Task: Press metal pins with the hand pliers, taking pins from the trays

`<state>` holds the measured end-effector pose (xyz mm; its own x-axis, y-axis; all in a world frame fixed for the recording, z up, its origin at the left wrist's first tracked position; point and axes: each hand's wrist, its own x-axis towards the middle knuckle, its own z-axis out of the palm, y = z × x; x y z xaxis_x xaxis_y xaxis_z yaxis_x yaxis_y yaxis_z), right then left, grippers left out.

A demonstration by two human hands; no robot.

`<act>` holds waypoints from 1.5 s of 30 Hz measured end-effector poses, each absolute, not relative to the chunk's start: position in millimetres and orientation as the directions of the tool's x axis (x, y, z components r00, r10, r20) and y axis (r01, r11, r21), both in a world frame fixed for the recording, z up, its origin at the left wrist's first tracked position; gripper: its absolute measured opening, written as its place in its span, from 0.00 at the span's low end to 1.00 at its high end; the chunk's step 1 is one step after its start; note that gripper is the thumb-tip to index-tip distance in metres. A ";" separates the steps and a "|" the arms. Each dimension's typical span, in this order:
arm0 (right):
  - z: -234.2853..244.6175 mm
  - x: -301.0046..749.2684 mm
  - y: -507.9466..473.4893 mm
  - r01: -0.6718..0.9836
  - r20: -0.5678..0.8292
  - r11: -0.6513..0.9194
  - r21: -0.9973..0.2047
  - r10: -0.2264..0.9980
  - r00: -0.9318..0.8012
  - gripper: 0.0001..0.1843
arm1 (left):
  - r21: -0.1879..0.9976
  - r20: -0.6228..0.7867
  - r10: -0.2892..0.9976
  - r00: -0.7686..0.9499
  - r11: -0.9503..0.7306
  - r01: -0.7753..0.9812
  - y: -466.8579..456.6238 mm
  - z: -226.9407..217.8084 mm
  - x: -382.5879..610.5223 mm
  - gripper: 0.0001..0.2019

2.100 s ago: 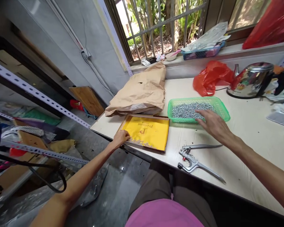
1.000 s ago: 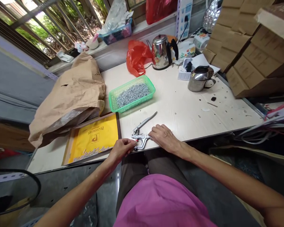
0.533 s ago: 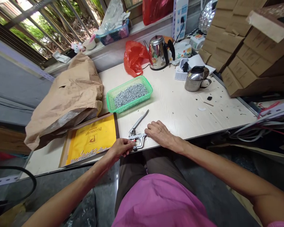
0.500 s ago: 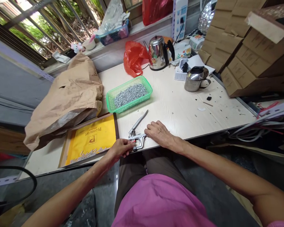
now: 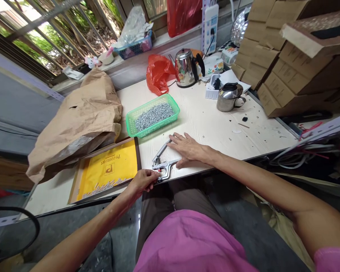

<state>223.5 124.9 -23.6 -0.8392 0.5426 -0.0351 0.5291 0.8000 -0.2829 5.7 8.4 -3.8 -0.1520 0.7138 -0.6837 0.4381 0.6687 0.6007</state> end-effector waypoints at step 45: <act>-1.3 248.1 122.9 0.551 -0.081 0.778 -0.300 0.555 -0.828 0.31 | 0.146 -0.191 0.896 0.401 -0.378 0.914 65.6 5.0 52.1 0.32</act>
<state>248.1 122.9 -1.3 -0.8278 0.5551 -0.0813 0.5514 0.7783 -0.3003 52.1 65.6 5.0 0.4011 0.8960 -0.1907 0.9142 -0.3782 0.1459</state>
